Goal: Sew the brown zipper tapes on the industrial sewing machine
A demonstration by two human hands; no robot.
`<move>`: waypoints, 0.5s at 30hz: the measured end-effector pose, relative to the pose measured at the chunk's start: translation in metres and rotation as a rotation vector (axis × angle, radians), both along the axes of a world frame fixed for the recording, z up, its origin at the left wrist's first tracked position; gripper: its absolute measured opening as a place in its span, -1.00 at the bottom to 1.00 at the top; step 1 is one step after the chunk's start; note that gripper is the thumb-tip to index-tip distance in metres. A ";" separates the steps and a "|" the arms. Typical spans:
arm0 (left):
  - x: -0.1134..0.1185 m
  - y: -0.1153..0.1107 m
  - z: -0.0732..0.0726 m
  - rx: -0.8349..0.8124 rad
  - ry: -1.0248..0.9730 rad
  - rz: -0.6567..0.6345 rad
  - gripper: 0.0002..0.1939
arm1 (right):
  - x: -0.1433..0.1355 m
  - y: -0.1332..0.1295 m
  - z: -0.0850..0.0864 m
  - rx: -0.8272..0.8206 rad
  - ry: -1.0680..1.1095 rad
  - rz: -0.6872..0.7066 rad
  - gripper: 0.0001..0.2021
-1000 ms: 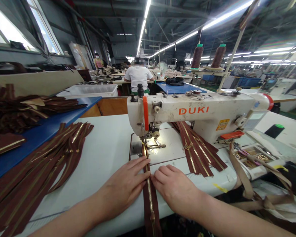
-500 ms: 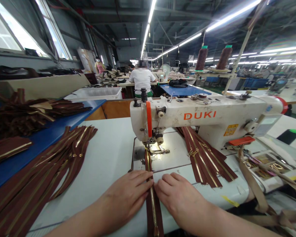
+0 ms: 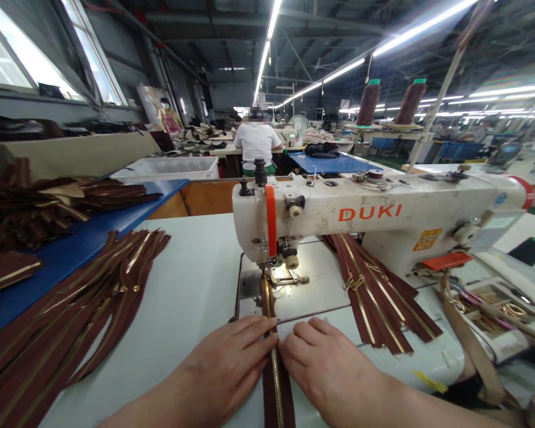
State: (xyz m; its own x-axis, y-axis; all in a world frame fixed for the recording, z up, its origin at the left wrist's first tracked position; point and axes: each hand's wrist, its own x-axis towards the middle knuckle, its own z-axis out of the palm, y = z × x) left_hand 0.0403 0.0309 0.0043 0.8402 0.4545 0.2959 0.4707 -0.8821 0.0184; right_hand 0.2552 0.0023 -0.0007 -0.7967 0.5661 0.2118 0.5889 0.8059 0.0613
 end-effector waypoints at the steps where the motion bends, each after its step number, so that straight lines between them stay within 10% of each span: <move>1: -0.001 0.002 -0.001 -0.007 0.000 0.006 -0.59 | 0.000 0.002 -0.001 0.001 -0.003 0.005 -0.89; 15: 0.007 0.039 -0.002 0.061 0.029 0.050 -0.68 | -0.006 0.044 0.004 0.060 0.003 -0.027 -0.91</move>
State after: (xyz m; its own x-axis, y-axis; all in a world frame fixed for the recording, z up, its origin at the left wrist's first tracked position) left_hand 0.0477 0.0696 0.0026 0.8253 0.4783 0.3001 0.5141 -0.8563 -0.0492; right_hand 0.2496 0.0458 0.0033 -0.7803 0.5739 0.2484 0.6110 0.7843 0.1074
